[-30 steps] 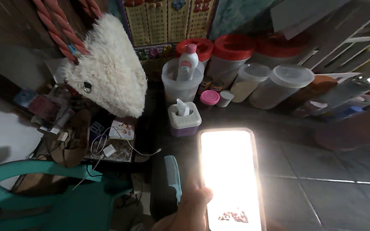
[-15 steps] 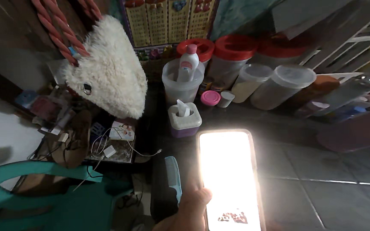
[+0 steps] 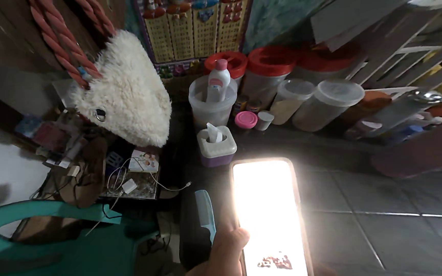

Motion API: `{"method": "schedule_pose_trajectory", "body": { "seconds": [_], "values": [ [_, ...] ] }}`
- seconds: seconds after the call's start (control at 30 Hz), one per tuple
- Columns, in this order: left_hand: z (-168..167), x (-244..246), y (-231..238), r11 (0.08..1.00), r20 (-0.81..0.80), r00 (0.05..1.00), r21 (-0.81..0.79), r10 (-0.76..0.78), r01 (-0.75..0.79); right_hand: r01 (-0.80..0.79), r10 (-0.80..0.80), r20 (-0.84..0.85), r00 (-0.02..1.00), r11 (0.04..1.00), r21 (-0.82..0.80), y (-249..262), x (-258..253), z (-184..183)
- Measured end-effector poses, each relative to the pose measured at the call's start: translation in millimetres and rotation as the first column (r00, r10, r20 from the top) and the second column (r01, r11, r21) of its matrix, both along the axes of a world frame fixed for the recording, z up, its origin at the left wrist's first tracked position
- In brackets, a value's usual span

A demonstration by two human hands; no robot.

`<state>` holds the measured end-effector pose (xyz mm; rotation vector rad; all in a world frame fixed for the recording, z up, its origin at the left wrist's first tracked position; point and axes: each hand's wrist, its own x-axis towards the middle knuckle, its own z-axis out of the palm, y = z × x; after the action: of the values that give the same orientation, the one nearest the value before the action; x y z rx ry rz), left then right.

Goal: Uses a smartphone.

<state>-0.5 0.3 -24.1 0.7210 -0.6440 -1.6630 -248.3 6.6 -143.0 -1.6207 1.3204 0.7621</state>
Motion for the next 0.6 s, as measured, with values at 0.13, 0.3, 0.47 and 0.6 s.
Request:
{"method": "schedule_pose_trajectory", "body": {
  "seconds": [0.13,0.3,0.47,0.6],
  "values": [
    [-0.3,0.8,1.1,1.0,0.019,1.0,-0.006,-0.003,0.003,0.003,-0.002,0.02,1.0,0.998,-0.06,2.4,-19.3,-22.9],
    [-4.3,1.5,3.3,0.999,-0.003,1.0,-0.034,0.018,-0.019,0.077,-0.079,-0.047,0.996,0.996,-0.033,-7.5,-5.6,7.6],
    [-14.3,3.9,4.5,0.999,-0.049,0.999,-0.051,-0.008,0.006,0.503,-0.377,0.34,0.862,0.718,-0.48,-12.9,-31.6,33.1],
    [-15.1,5.2,4.2,0.998,-0.026,0.999,-0.066,-0.022,0.02,0.558,-0.175,0.544,0.821,0.45,-0.697,-26.1,-51.4,127.3]
  ]
}}
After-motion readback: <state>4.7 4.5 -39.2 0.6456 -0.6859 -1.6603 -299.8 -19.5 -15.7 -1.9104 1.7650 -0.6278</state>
